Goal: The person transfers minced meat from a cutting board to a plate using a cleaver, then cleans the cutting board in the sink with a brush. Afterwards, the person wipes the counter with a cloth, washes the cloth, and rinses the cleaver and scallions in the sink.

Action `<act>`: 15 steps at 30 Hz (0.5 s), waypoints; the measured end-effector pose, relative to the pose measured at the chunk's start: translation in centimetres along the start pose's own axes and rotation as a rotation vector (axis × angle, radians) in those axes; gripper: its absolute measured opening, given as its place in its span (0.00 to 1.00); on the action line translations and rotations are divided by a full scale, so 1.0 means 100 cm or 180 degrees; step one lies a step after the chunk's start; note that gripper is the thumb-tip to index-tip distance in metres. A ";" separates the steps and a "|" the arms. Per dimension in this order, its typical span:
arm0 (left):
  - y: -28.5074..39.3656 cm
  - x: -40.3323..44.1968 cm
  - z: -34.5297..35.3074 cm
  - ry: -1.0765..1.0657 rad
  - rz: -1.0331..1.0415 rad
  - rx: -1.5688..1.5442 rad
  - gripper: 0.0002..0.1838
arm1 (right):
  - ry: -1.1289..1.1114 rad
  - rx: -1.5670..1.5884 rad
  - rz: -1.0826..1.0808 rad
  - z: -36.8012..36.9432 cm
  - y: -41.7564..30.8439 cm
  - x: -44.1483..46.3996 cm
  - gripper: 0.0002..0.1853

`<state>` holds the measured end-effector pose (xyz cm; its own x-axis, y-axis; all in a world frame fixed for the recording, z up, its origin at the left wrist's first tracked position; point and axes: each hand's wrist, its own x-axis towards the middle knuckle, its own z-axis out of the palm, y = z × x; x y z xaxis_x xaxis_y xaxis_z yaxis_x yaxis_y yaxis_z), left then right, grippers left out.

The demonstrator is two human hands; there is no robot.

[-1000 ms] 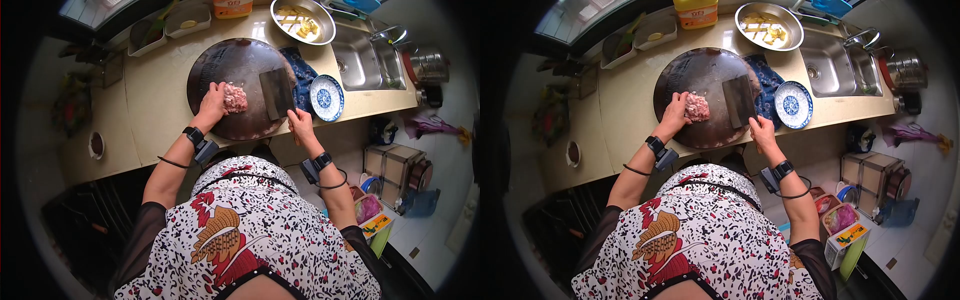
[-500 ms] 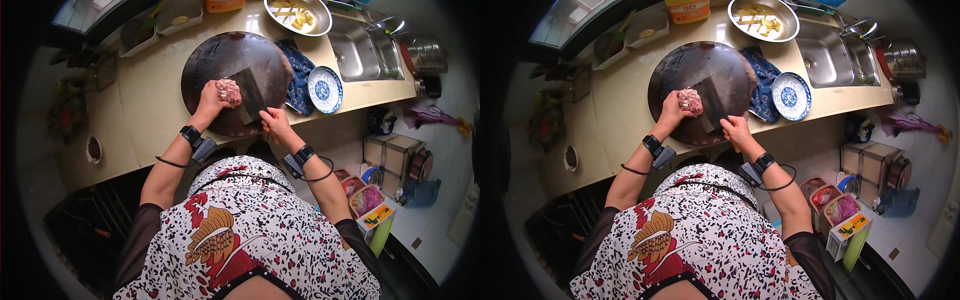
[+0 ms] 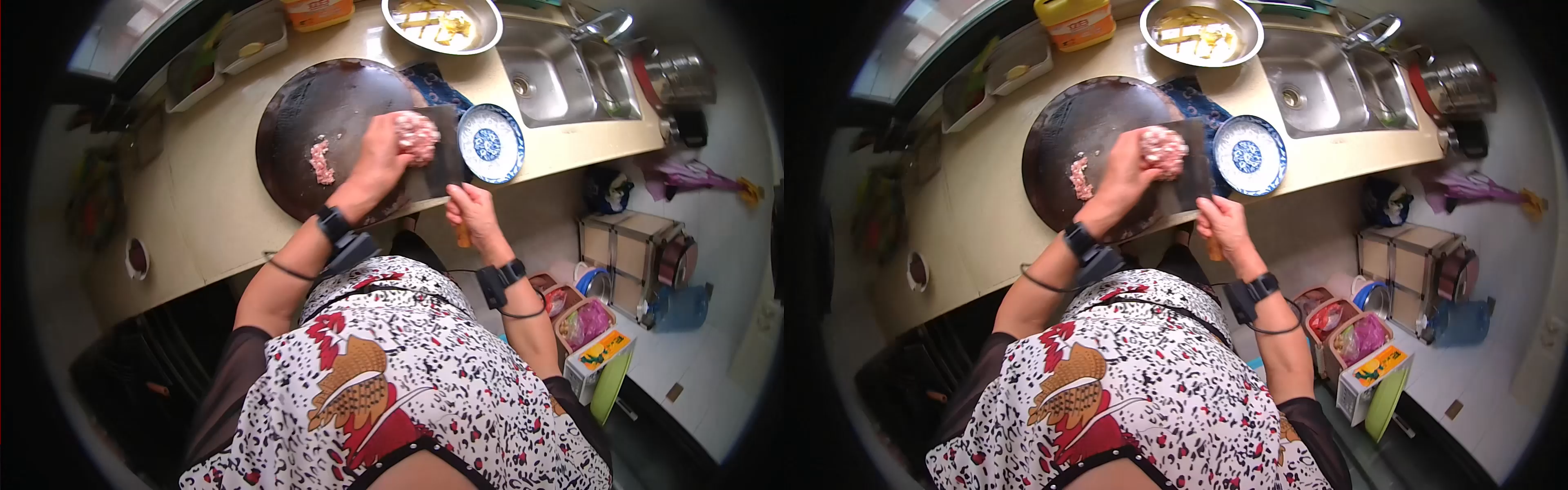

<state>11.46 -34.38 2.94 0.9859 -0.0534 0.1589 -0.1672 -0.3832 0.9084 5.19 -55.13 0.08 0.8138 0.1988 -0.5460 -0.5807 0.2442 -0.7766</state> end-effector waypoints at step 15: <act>-0.027 0.030 0.162 -0.0740 0.0653 -0.0068 0.27 | 0.1559 -0.2504 -0.1078 -0.108 -0.023 -0.011 0.12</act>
<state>15.06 -48.40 -5.30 0.9074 -0.3382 0.2494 -0.3609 -0.3233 0.8748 5.83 -66.14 -0.94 0.9564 -0.2235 -0.1881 -0.2803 -0.5205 -0.8066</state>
